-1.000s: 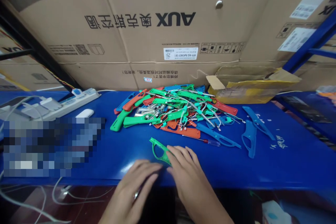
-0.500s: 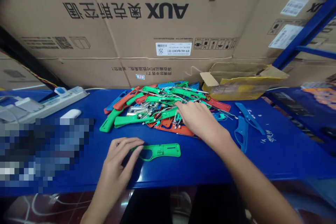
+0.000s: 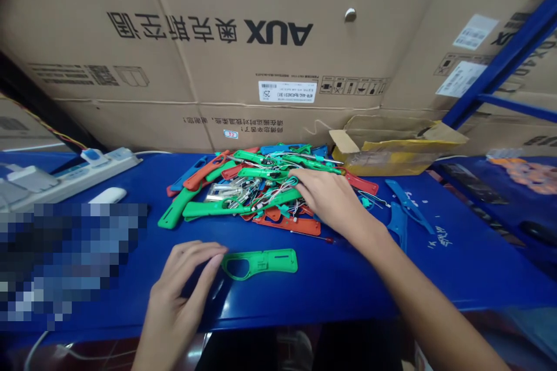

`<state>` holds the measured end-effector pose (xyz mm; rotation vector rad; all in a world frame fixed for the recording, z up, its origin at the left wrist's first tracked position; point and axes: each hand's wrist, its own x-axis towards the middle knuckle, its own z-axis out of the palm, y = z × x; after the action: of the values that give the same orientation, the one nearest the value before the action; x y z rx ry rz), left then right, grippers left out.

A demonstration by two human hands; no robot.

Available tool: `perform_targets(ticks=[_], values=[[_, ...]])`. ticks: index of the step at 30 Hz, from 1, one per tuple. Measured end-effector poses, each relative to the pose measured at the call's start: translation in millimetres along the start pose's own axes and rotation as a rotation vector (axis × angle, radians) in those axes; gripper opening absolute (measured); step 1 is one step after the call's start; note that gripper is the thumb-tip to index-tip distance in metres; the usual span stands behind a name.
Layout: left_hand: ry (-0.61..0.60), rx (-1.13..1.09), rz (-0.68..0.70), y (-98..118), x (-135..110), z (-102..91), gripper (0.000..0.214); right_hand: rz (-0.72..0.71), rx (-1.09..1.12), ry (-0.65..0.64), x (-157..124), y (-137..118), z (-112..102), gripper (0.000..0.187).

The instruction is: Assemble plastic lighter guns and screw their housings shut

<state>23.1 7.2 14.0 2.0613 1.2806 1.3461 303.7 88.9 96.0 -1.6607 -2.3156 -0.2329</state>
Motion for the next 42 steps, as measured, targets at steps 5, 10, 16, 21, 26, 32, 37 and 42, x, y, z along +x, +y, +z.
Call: perform_targets(ticks=[5,10,16,21,26,32,37,42], values=[[0.130,-0.094,-0.107,3.7,-1.2,-2.5,0.015,0.223,0.464,0.328,-41.1,-12.5,-14.9,0.024],[0.323,-0.186,-0.300,8.2,0.5,2.9,0.009,0.552,0.972,0.636,-73.4,-29.9,-5.8,0.022],[0.178,-0.369,-0.289,23.3,4.0,28.4,0.044,0.644,1.607,0.662,-82.0,-51.1,6.5,0.031],[0.055,-0.415,-0.342,31.4,2.8,41.3,0.054,0.681,1.682,0.527,-83.2,-68.1,12.5,0.028],[0.106,-0.245,-0.214,26.2,0.7,32.2,0.017,0.661,1.767,0.372,-86.2,-85.6,24.3,0.025],[0.004,-0.196,-0.093,25.3,-0.9,13.2,0.013,0.550,1.674,0.090,-80.9,-115.9,35.6,0.034],[-0.074,-0.170,-0.228,22.0,-7.6,-4.5,0.040,0.617,1.423,0.125,-73.7,-132.9,39.0,0.034],[-0.211,-0.167,-0.252,26.4,-7.9,-11.4,0.015,0.518,1.373,0.090,-76.9,-142.8,41.3,0.032]])
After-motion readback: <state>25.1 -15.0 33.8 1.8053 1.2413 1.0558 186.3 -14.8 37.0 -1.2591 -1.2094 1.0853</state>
